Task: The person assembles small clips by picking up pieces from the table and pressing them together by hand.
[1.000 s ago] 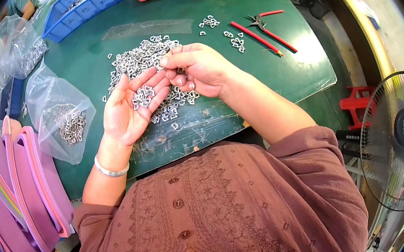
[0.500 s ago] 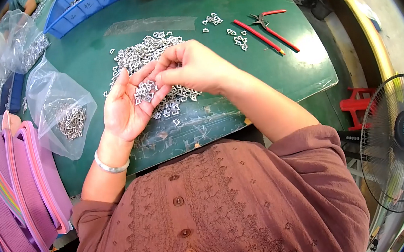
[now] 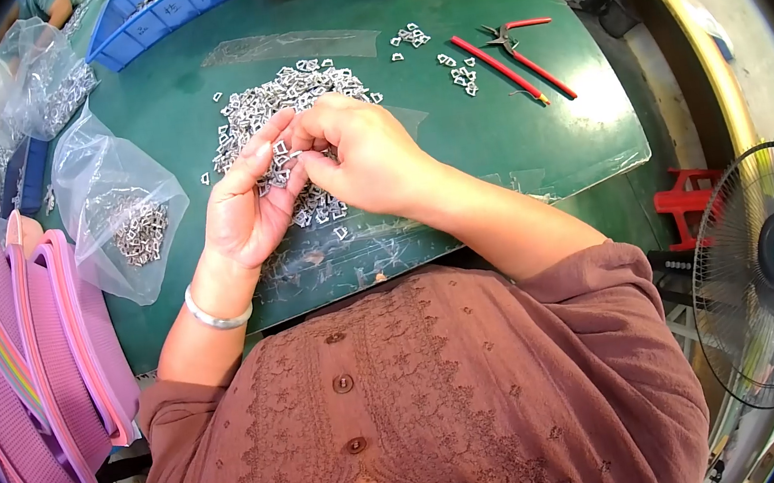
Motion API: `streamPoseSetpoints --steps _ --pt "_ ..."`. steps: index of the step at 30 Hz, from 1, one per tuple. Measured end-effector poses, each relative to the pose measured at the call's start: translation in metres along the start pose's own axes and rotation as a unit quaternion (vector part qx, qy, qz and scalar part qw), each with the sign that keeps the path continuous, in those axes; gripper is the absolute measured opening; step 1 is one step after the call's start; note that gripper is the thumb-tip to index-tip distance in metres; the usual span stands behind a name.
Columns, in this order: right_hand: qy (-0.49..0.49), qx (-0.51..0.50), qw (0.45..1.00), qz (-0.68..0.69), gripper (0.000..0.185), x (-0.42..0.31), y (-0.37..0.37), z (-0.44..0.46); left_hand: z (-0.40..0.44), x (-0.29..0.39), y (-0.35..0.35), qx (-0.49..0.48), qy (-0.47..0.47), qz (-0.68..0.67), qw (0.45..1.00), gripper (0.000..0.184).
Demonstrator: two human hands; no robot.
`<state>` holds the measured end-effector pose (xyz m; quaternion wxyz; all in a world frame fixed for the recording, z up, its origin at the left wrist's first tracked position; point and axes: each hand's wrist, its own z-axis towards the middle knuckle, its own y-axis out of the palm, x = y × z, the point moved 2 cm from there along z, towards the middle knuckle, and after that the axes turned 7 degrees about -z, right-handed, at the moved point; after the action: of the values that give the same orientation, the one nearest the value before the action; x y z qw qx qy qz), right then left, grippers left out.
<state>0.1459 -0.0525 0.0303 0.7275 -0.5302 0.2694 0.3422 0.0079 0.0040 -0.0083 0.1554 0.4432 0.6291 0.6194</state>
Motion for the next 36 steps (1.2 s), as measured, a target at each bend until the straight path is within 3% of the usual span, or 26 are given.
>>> streamPoseSetpoints --steps 6,15,21,22,24,25,26,28,31,34,36 --pt "-0.070 0.035 0.994 -0.070 0.009 0.002 0.002 -0.001 0.002 -0.005 -0.006 0.014 -0.005 0.048 0.999 0.037" --pt "-0.029 0.011 0.999 -0.024 0.011 0.002 0.000 -0.001 0.001 -0.005 -0.005 0.021 0.005 0.051 0.998 0.039" --pt "-0.055 0.020 0.998 -0.015 0.010 0.005 0.000 -0.003 0.000 -0.004 -0.004 0.021 0.003 0.046 0.999 0.039" --pt "-0.008 0.012 0.993 0.115 0.009 0.010 0.001 -0.002 0.000 -0.003 -0.002 0.020 0.004 0.040 0.999 0.040" --pt "0.086 -0.006 0.927 0.365 0.008 0.020 0.005 0.001 -0.001 -0.001 0.003 0.009 0.003 0.023 1.000 0.042" --pt "0.189 -0.045 0.901 0.388 0.006 0.020 -0.007 0.002 0.000 0.000 0.006 0.000 0.003 0.011 1.000 0.042" --pt "0.179 -0.042 0.850 0.493 0.005 0.024 -0.008 0.003 0.000 0.000 0.007 -0.009 0.002 0.000 1.000 0.043" --pt "0.180 -0.024 0.815 0.550 0.007 0.021 -0.012 0.007 -0.001 -0.001 0.007 -0.014 -0.006 0.009 1.000 0.045" --pt "0.185 -0.070 0.858 0.475 0.010 0.016 -0.017 0.011 -0.001 -0.002 0.006 -0.017 -0.014 0.027 0.999 0.045" --pt "0.121 -0.150 0.947 0.257 0.014 0.003 -0.013 0.014 -0.003 -0.004 0.006 -0.019 -0.015 0.050 0.998 0.045" --pt "-0.010 -0.091 0.994 0.058 0.012 0.005 -0.008 0.014 -0.003 -0.004 0.004 -0.017 -0.016 0.059 0.998 0.044"
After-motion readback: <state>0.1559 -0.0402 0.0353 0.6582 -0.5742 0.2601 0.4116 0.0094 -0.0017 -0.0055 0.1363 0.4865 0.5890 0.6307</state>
